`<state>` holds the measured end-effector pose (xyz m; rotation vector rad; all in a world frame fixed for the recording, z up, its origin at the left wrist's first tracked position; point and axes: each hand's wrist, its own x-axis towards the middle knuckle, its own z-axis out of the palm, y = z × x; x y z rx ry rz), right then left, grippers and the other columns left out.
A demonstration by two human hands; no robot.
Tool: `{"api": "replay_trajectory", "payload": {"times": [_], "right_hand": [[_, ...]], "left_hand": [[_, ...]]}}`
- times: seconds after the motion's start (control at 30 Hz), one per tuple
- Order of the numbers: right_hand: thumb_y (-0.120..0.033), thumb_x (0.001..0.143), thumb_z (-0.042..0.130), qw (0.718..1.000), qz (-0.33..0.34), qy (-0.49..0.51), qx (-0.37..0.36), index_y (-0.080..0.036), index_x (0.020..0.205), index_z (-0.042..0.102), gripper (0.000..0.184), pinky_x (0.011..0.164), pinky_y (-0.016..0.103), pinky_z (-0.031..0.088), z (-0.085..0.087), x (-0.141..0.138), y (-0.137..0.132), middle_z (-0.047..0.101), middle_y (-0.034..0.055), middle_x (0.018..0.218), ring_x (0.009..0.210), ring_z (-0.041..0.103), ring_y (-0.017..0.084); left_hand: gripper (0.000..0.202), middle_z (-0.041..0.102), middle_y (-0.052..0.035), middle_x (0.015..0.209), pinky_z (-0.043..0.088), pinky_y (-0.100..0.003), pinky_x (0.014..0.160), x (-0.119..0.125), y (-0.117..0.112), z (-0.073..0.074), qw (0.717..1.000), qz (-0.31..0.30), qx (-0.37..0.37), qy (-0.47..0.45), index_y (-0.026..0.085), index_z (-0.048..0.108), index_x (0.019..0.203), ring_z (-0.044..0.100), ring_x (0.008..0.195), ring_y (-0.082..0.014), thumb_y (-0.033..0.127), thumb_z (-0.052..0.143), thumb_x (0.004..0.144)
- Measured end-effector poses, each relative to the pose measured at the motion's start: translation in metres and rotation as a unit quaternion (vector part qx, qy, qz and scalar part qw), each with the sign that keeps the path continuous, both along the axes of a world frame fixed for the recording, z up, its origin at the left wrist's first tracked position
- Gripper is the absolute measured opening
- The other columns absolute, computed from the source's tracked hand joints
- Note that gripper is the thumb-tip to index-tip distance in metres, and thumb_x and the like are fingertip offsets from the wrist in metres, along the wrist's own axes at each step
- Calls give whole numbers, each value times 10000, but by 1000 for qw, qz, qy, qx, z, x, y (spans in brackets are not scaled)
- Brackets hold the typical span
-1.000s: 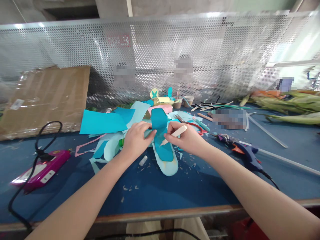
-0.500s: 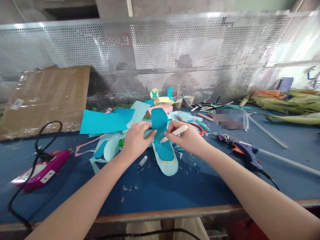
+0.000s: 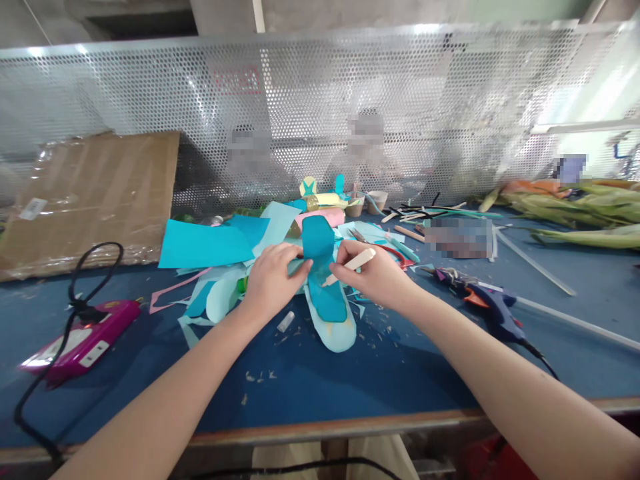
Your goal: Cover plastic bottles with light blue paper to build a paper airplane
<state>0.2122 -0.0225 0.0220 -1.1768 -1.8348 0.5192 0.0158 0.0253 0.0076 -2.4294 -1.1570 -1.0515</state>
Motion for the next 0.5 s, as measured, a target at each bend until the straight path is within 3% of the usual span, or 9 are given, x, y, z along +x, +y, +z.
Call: {"api": "replay_trajectory", "payload": {"times": [0.17,0.5], "right_hand": [[-267,770,590,1000,28,-6,-5,-217,629,443,210,508,254,311,-1,-1,-1,467,-60,557,529,395,103],[-330,790,600,1000,14,2,-2,-216,650,463,227,529,261,313,-1,0,0,490,-49,589,553,411,108]], "left_hand": [[89,709,-65,897,517,-393,791,0,0,0,1000,2,3,2,205,609,842,653,879,-259,292,620,856],[87,707,-61,909,514,-388,790,0,1,-1,1000,2,3,3,208,615,861,648,885,-256,295,613,862]]}}
